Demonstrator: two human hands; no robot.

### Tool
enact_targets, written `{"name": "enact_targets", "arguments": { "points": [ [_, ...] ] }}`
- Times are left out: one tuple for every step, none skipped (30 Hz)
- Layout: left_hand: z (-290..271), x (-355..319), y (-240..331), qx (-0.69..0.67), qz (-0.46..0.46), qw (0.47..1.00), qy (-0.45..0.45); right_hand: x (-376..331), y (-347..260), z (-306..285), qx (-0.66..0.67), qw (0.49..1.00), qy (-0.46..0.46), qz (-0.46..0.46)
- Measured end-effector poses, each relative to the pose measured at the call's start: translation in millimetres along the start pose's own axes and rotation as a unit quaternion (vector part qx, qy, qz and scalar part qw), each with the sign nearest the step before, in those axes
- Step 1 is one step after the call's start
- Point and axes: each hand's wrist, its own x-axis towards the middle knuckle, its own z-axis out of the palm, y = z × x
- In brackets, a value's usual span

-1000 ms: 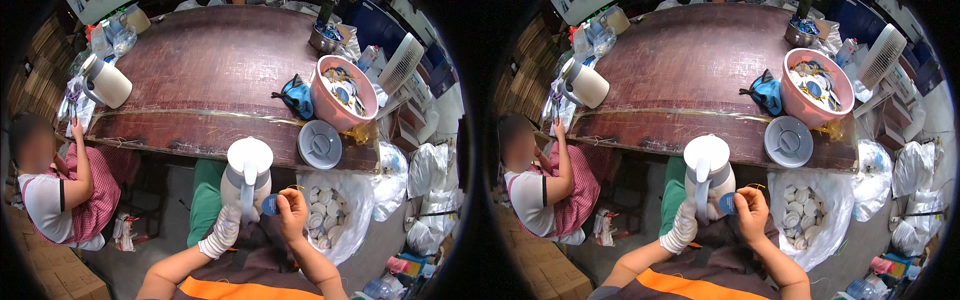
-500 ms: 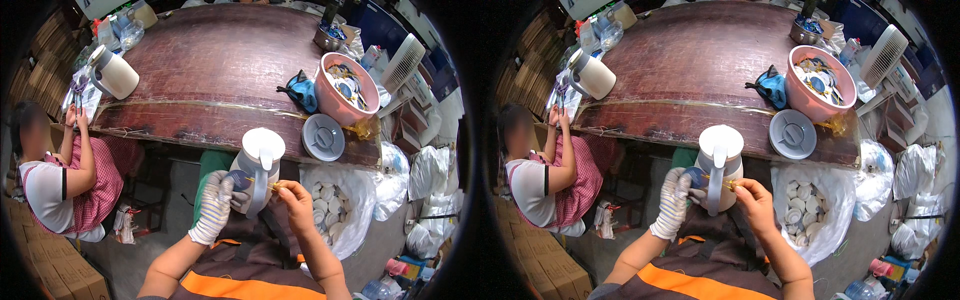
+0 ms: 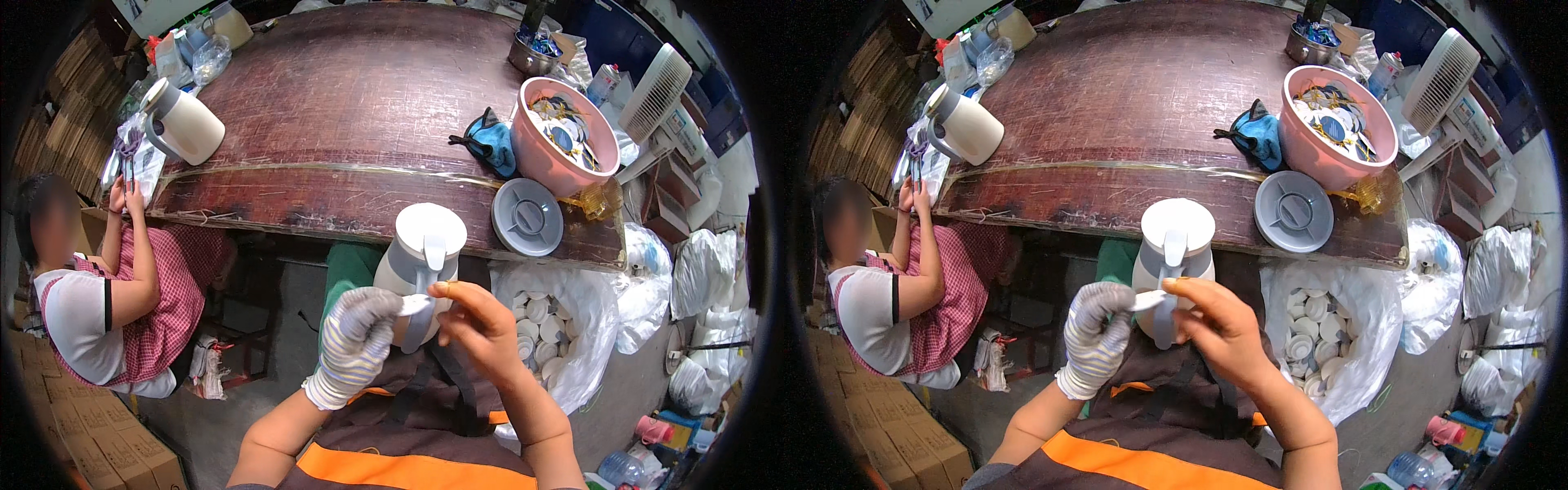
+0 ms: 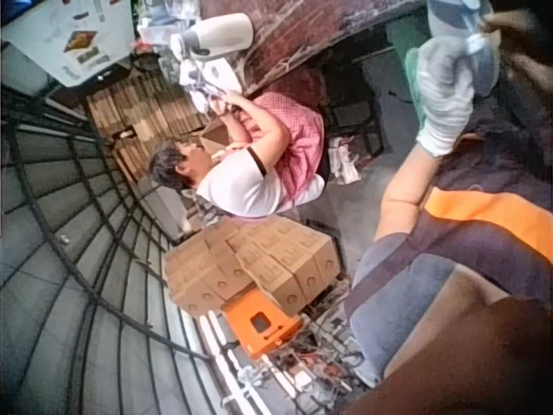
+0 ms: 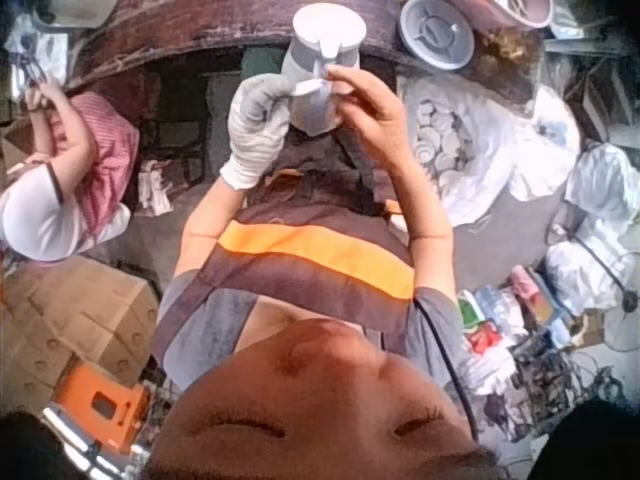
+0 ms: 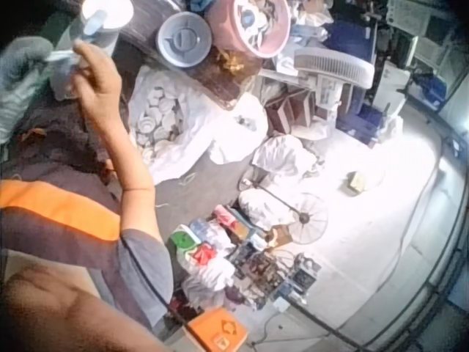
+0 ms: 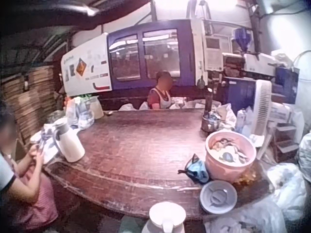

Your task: The person repeatedly assembles white plastic pitchers by inserting a lid, attaching a circular seal, and affixing a blue label. The person handles each pitcher one at a time, places it on the table, and repeats the sequence with new units.

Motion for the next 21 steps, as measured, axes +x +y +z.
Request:
{"name": "enact_targets", "arguments": {
  "points": [
    [-2, 5, 4, 0.02, 0.039, 0.999, -0.031, 1, -9, 3, -0.092, 0.995, -0.007, -0.033],
    [-3, 9, 7, 0.013, 0.056, 0.997, -0.053, 6, -12, 7, -0.17, 0.978, -0.014, -0.117],
    [-2, 11, 9, 0.006, 0.074, 0.994, -0.076, 10, -12, 12, -0.218, 0.96, -0.013, -0.174],
    [0, 9, 9, -0.016, 0.036, 0.997, -0.062, 11, -12, 13, -0.242, 0.954, -0.008, -0.179],
    [1, 4, 7, -0.037, -0.003, 0.998, -0.043, 13, -14, 15, -0.266, 0.946, -0.007, -0.184],
    [5, -3, 6, -0.059, -0.04, 0.997, -0.027, 14, -13, 14, -0.281, 0.944, 0.006, -0.174],
    [16, -9, 8, -0.239, -0.129, 0.962, 0.024, 15, -11, 13, -0.295, 0.941, 0.018, -0.164],
    [24, -12, 6, -0.309, -0.185, 0.933, 0.025, 16, -8, 12, -0.31, 0.938, 0.031, -0.153],
    [32, -15, 3, -0.376, -0.239, 0.895, 0.023, 18, -7, 13, -0.326, 0.93, 0.034, -0.166],
    [42, -23, -7, -0.43, -0.251, 0.866, -0.035, 21, -5, 16, -0.341, 0.922, 0.037, -0.178],
    [46, -27, -11, -0.257, -0.241, 0.932, -0.087, 25, -1, 17, -0.357, 0.913, 0.037, -0.191],
    [46, -31, -14, -0.331, -0.306, 0.89, -0.072, 28, 2, 14, -0.353, 0.914, 0.056, -0.19],
    [45, -35, -17, -0.402, -0.367, 0.837, -0.055, 29, 1, 8, -0.298, 0.941, 0.084, -0.134],
    [37, -27, -15, -0.363, -0.381, 0.848, -0.06, 32, 6, -2, -0.255, 0.948, 0.16, -0.103],
    [28, -16, -11, -0.322, -0.392, 0.859, -0.063, 36, 12, -14, -0.208, 0.947, 0.232, -0.073],
    [26, -9, -3, -0.402, -0.393, 0.827, 0.008, 36, 15, -31, -0.112, 0.959, 0.257, -0.032],
    [20, -4, -1, -0.404, -0.417, 0.814, 0.016, 38, 19, -46, -0.014, 0.96, 0.278, 0.009],
    [16, -3, 2, -0.399, -0.426, 0.812, 0.005, 37, 29, -52, -0.022, 0.963, 0.27, 0.007],
    [12, -3, 4, -0.393, -0.434, 0.81, -0.005, 35, 42, -56, -0.03, 0.965, 0.262, 0.005],
    [9, -2, 7, -0.401, -0.447, 0.8, 0.004, 34, 49, -56, -0.039, 0.966, 0.254, 0.004],
    [5, -1, 9, -0.409, -0.459, 0.789, 0.012, 33, 54, -54, -0.057, 0.969, 0.24, -0.011]
  ]
}}
